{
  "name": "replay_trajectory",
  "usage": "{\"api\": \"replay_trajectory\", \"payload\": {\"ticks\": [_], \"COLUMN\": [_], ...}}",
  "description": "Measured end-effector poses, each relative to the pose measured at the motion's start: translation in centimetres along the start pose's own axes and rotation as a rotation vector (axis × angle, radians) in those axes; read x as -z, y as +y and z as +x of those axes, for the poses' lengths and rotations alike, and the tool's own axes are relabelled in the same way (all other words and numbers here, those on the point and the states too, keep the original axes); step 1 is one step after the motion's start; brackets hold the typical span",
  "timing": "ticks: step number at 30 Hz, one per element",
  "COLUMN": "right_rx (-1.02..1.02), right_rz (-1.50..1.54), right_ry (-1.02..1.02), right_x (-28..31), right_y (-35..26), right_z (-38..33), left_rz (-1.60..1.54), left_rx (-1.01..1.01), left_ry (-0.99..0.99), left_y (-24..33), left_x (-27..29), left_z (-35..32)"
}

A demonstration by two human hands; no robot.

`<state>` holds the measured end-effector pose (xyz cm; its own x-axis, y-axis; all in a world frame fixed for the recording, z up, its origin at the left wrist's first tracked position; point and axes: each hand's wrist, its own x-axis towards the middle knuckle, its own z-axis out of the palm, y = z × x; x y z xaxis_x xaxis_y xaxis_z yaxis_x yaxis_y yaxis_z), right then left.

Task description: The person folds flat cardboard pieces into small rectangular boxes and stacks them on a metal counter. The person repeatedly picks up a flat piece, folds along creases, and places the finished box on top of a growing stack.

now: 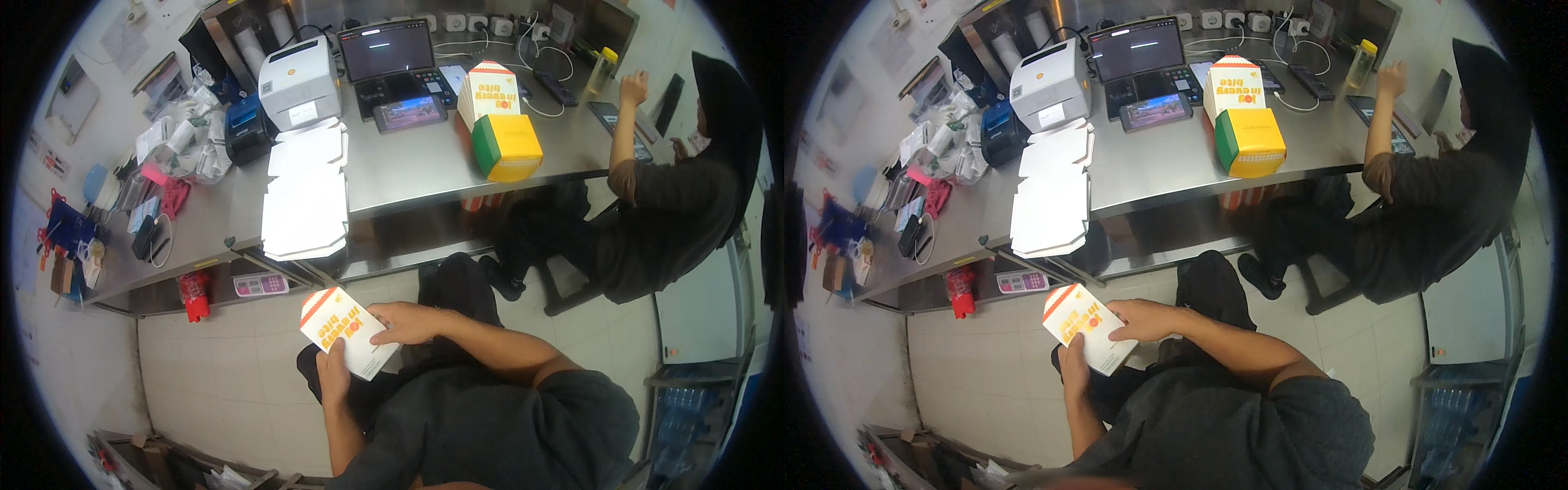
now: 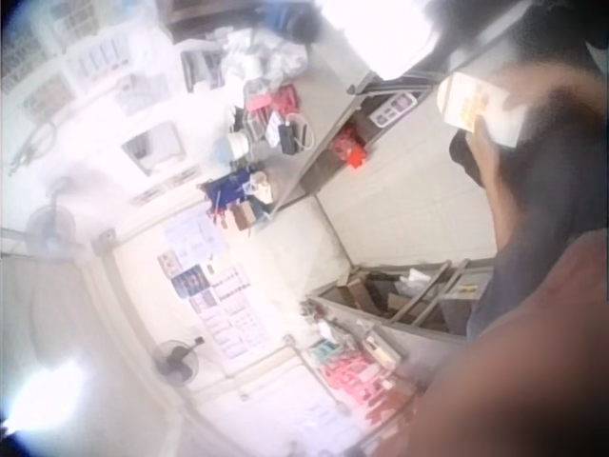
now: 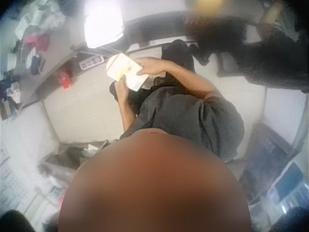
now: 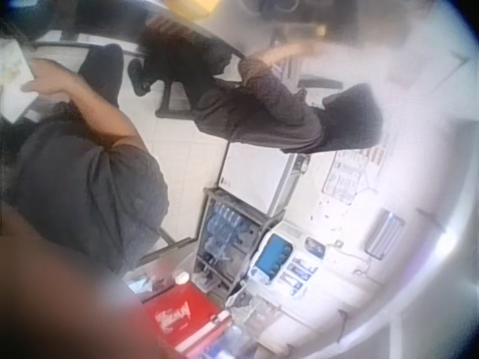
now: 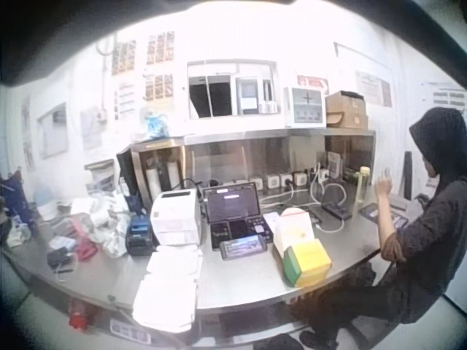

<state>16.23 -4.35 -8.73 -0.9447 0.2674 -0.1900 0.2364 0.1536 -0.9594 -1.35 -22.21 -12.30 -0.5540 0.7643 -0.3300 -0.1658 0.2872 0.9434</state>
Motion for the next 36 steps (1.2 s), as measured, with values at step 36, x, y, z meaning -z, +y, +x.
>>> {"api": "replay_trajectory", "payload": {"ticks": [36], "right_rx": [-0.505], "right_rz": [-0.579], "right_ry": [1.116], "right_x": [34.7], "right_y": [-7.9], "right_z": [-9.5], "left_rz": [0.790], "left_rx": [-0.505], "left_ry": [-0.430], "left_y": [23.6], "left_x": [-39.4], "left_z": [17.8]}}
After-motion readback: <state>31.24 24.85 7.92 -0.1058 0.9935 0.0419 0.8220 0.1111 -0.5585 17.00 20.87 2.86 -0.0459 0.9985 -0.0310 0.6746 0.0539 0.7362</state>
